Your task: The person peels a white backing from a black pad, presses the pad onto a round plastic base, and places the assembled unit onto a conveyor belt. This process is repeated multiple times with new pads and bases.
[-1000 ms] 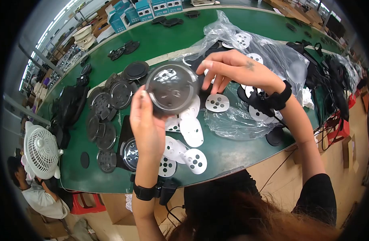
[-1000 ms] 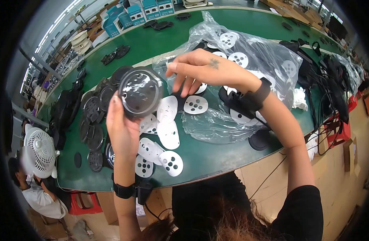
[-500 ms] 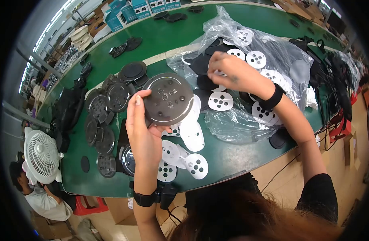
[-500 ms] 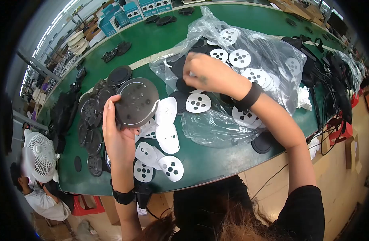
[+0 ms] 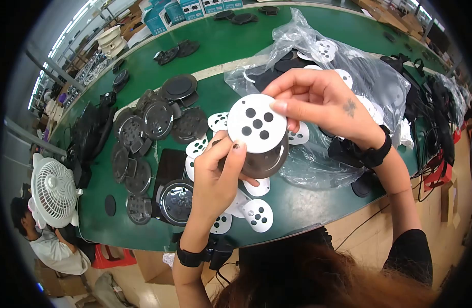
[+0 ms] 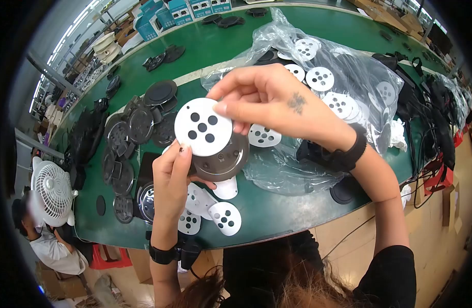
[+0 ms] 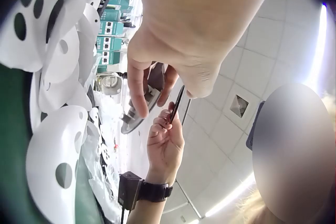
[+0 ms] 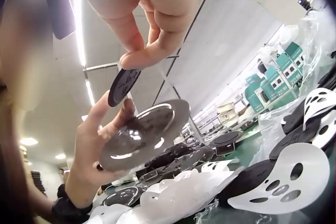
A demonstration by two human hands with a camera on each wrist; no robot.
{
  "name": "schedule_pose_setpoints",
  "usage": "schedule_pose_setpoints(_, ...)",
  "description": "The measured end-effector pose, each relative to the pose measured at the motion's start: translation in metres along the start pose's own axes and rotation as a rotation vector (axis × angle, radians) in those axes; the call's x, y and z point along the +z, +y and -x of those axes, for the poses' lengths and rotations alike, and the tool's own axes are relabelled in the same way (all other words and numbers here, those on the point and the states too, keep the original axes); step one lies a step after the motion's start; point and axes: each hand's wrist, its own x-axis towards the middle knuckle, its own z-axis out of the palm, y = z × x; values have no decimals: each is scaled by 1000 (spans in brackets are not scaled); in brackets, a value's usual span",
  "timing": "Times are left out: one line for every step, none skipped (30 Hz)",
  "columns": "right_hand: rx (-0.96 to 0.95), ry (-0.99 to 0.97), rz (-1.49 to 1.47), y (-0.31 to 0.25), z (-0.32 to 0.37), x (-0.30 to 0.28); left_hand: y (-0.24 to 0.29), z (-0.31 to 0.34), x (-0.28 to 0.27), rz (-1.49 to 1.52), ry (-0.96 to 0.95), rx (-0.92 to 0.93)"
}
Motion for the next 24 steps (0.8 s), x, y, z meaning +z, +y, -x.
schedule_pose_setpoints(-34, 2, 31, 2, 1, 3, -1, 1, -1, 0, 0, -3)
schedule_pose_setpoints(-32, 2, 30, 5, 1, 6, -1, 1, -2, -65, -16, 22)
schedule_pose_setpoints(-245, 108, 329, 7, 1, 10, -2, 2, -3, -130, -33, 47)
schedule_pose_setpoints(-458, 213, 629, 8, 2, 11, -4, 1, -4, -129, -33, 46)
schedule_pose_setpoints(-457, 212, 629, 9, 3, 13, -8, 1, -5, -93, -30, 41)
schedule_pose_setpoints(-547, 181, 709, 9, 4, 14, -10, 1, -6, -58, -26, 36)
schedule_pose_setpoints(-638, 149, 788, 9, 5, 16, -10, 1, -5, -58, -26, 36)
schedule_pose_setpoints(-657, 107, 793, 9, 6, 17, -10, 1, -4, -38, -35, 31)
schedule_pose_setpoints(-656, 108, 792, 10, 8, 20, -10, 1, -4, -18, -44, 24)
schedule_pose_setpoints(-688, 126, 822, 12, 8, 23, -10, 1, -4, -19, -45, 22)
schedule_pose_setpoints(-721, 144, 853, 14, 8, 25, -11, 0, -5, -12, -62, 16)
schedule_pose_setpoints(-740, 140, 876, 16, 8, 26, -12, 0, -5, -6, -79, 11)
schedule_pose_setpoints(-739, 141, 875, 17, 8, 26, -12, 0, -4, -7, -79, 10)
schedule_pose_setpoints(-733, 136, 869, 18, 9, 27, -11, 0, -3, -2, -77, 15)
schedule_pose_setpoints(-728, 131, 865, 18, 9, 27, -11, 0, -2, 3, -75, 20)
schedule_pose_setpoints(-728, 131, 865, 18, 9, 26, -10, 0, -1, 3, -76, 21)
schedule_pose_setpoints(-723, 115, 836, 17, 9, 25, -9, 0, 0, -17, -67, 34)
schedule_pose_setpoints(-717, 100, 808, 17, 9, 24, -8, 0, 1, -36, -59, 47)
schedule_pose_setpoints(-717, 100, 809, 16, 9, 23, -8, 0, 1, -35, -60, 47)
schedule_pose_setpoints(-699, 87, 768, 16, 9, 22, -9, 0, 0, -70, -73, 71)
schedule_pose_setpoints(-682, 74, 728, 16, 9, 21, -9, 0, 0, -106, -87, 94)
schedule_pose_setpoints(-681, 74, 727, 17, 9, 21, -9, 0, -1, -106, -88, 93)
schedule_pose_setpoints(-690, 74, 740, 17, 9, 21, -9, 0, -2, -139, -92, 105)
schedule_pose_setpoints(-698, 74, 753, 18, 9, 22, -10, 0, -2, -172, -96, 116)
